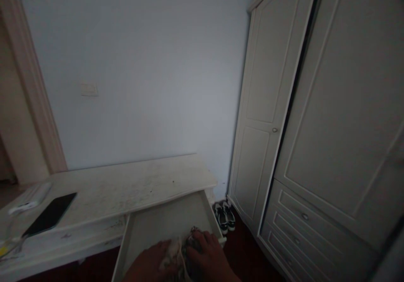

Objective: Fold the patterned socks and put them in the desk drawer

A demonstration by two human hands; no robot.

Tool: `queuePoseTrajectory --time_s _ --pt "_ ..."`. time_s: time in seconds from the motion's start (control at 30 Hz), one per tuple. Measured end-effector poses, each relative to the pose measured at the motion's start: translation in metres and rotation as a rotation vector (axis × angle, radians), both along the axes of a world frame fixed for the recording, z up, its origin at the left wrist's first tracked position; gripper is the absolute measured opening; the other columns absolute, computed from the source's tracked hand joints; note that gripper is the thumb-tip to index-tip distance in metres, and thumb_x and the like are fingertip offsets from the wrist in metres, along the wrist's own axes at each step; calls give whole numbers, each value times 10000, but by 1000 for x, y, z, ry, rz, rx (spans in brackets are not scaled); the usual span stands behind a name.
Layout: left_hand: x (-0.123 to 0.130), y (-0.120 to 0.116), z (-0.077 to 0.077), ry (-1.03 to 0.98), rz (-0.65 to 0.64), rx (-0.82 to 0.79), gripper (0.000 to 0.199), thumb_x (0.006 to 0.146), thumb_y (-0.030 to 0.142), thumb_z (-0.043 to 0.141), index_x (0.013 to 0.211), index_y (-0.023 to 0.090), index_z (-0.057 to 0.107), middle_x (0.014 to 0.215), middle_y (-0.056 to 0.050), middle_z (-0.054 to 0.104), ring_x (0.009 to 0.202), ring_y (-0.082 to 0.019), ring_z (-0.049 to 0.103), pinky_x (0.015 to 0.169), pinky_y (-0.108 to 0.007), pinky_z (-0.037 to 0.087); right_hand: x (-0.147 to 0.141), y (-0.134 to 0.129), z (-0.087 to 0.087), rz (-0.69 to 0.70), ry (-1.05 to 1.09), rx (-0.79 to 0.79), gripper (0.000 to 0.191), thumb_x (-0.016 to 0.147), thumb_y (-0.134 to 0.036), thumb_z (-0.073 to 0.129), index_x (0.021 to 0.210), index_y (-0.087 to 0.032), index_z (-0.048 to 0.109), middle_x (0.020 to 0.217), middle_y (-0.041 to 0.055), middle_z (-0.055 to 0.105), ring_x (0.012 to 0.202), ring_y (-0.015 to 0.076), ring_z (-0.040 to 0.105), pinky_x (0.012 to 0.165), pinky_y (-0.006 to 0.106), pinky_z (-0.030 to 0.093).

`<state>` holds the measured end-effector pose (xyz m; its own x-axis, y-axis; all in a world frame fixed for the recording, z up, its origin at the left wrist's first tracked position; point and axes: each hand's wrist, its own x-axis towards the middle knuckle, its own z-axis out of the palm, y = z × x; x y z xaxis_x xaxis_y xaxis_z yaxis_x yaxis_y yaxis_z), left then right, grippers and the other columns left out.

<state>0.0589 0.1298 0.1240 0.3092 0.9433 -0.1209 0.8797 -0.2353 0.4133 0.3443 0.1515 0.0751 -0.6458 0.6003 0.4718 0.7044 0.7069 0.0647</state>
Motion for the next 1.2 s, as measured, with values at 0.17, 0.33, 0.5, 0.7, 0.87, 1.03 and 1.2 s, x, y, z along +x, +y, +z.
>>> queuePoseTrajectory --time_s 0.17,0.33,0.5,0.7,0.87,1.03,1.2 --pt "-21 -8 -8 160 30 -24 650 891 627 602 1393 225 696 1498 -141 681 1407 -337 613 1214 -452 441 40 -6 26 -104 -8 -154 534 868 -310 772 1376 -397 632 1552 67 568 1258 335 579 1031 460 441" --pt "-21 -7 -21 120 21 33 534 879 571 650 1352 328 694 1579 -70 626 1507 -337 519 1292 -480 374 58 -7 37 -161 -28 -238 616 794 -220 743 1383 -369 641 1573 66 543 1300 350 545 1076 470 403" --pt "-14 -9 -19 96 34 3 625 871 521 651 1470 348 611 1614 -48 594 1509 -327 517 1291 -479 378 13 -5 10 -153 -7 -183 577 808 -401 814 1357 -372 639 1563 85 548 1278 380 543 1065 535 411" --pt "-7 -14 4 47 -50 22 469 873 314 568 1327 288 684 1421 -77 729 1315 -261 662 1156 -378 474 -37 -9 0 -51 45 -2 405 913 -395 767 1301 -367 657 1430 85 646 1152 327 595 968 480 455" --pt "-11 -10 -5 59 -1 -4 544 897 451 597 1413 285 644 1461 -95 710 1347 -282 652 1165 -389 469 3 0 14 -49 -5 11 339 947 -357 766 1271 -382 671 1447 56 652 1172 308 608 972 447 460" --pt "-14 -8 -15 130 26 -14 695 902 537 604 1523 225 585 1569 -157 622 1455 -343 578 1236 -466 423 44 2 28 -174 -68 -95 462 864 -195 777 1284 -363 680 1500 66 621 1226 359 592 1009 494 441" --pt "-11 -10 -17 213 -17 22 680 966 531 517 1558 198 559 1597 -164 592 1482 -328 554 1260 -455 400 30 -7 23 -243 -4 -114 462 876 -248 771 1315 -343 662 1458 92 640 1215 371 578 1023 534 431"
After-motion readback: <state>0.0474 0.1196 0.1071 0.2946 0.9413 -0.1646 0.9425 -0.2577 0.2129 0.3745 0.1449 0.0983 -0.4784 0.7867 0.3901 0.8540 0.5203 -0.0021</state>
